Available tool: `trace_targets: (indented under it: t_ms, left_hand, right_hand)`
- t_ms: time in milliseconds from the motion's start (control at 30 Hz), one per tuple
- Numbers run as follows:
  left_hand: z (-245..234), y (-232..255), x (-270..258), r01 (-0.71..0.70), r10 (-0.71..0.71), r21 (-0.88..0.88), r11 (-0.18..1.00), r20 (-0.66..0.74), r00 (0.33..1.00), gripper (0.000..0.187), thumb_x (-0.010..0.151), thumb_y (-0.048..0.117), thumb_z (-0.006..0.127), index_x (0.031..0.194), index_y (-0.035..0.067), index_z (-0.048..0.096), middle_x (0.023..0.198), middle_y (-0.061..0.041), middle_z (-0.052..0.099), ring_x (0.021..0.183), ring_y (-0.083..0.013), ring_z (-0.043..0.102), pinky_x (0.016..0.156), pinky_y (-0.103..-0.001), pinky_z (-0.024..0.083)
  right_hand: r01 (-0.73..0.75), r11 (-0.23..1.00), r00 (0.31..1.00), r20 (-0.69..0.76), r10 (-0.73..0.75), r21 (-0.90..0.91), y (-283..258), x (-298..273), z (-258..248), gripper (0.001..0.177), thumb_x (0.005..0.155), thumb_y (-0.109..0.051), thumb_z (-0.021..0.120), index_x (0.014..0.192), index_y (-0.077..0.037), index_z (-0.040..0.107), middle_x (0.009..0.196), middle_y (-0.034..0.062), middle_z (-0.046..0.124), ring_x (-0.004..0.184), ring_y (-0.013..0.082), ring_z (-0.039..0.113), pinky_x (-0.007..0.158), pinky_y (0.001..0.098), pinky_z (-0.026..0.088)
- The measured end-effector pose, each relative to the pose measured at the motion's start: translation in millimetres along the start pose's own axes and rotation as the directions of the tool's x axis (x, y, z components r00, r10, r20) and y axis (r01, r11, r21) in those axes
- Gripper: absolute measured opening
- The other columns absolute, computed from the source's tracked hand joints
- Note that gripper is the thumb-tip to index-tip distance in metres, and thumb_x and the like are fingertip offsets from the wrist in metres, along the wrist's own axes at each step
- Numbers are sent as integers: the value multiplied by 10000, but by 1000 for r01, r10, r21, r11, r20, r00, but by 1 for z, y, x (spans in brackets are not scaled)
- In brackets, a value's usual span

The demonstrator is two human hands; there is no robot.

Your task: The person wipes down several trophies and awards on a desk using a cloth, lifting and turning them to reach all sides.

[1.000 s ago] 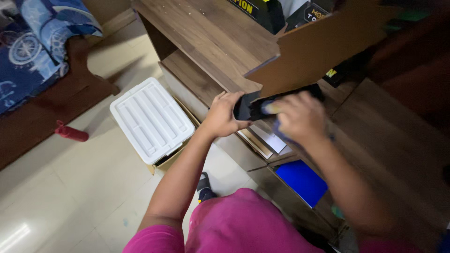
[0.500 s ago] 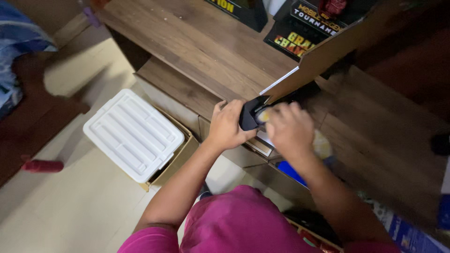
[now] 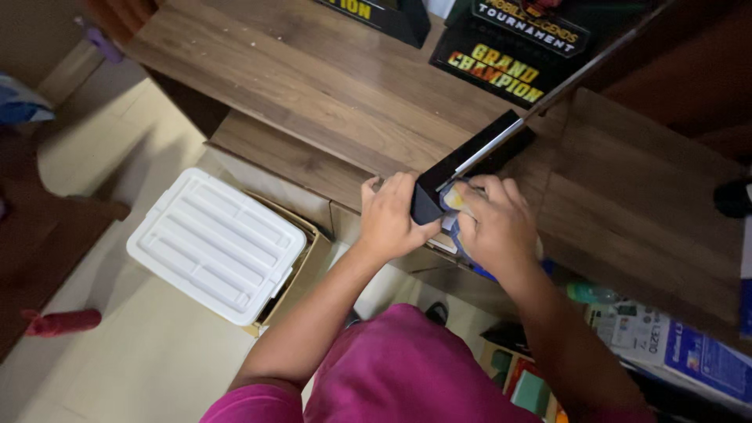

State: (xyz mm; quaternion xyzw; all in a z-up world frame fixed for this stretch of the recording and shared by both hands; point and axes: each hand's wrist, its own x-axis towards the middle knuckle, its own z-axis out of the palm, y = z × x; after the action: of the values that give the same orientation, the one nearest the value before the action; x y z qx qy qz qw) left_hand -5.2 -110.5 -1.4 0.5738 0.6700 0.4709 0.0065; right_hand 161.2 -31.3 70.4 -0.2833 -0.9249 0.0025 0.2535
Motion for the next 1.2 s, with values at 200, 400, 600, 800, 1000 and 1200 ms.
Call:
trace_targets:
  t_ms: [200,400,600,800,1000,1200]
  left_hand:
    - [-4,-3,3,-24,25,-21,999,39,999,595,693,430,820,1133,94,601,1011,-109,644,1026,-320,635,959,-496,389]
    - [-6,0,6,-24,27,-94,995,38,999,609,699,364,804,1180,52,599,1035,-140,640,1028,-368,633,822,-475,471]
    - [-4,-2,5,-20,21,-16,1000,52,998,639,606,355,815,1103,29,579,1004,-182,626,998,-398,623,791,-496,493]
    - [-12,3,10,85,-68,-118,989,136,988,602,738,351,794,1242,72,619,1136,-162,679,1108,-384,646,912,-461,526]
    - [-15,5,17,36,-17,-127,991,146,989,676,704,305,841,1285,46,613,1156,-189,679,1130,-400,638,958,-453,522]
    - [-16,13,16,137,-114,-155,978,147,982,651,726,270,830,1298,37,625,1150,-211,692,1104,-410,669,950,-438,533]
  right_hand:
    - [41,991,997,63,-49,127,5,4,-17,402,791,-105,684,1188,-86,747,1139,92,666,1023,321,613,858,434,523]
    - [6,998,999,43,-3,-64,-9,6,-15,400,772,-145,716,1165,-85,750,1097,93,656,1007,334,626,830,467,522]
    - [-11,958,992,126,-27,288,10,-2,-13,360,780,-51,631,1105,-121,768,1124,96,665,1056,303,641,883,411,533]
    - [144,883,977,-207,-54,447,84,-33,1,292,848,7,625,1136,-38,648,1252,165,599,1153,306,604,985,417,533]
    - [-469,681,762,-131,634,562,126,-22,16,368,1001,-127,693,1346,-61,580,1331,155,618,1226,310,623,991,422,536]
    - [-14,987,978,-203,46,157,79,-15,33,494,862,-92,686,1311,51,539,1293,296,583,1202,474,564,1042,543,443]
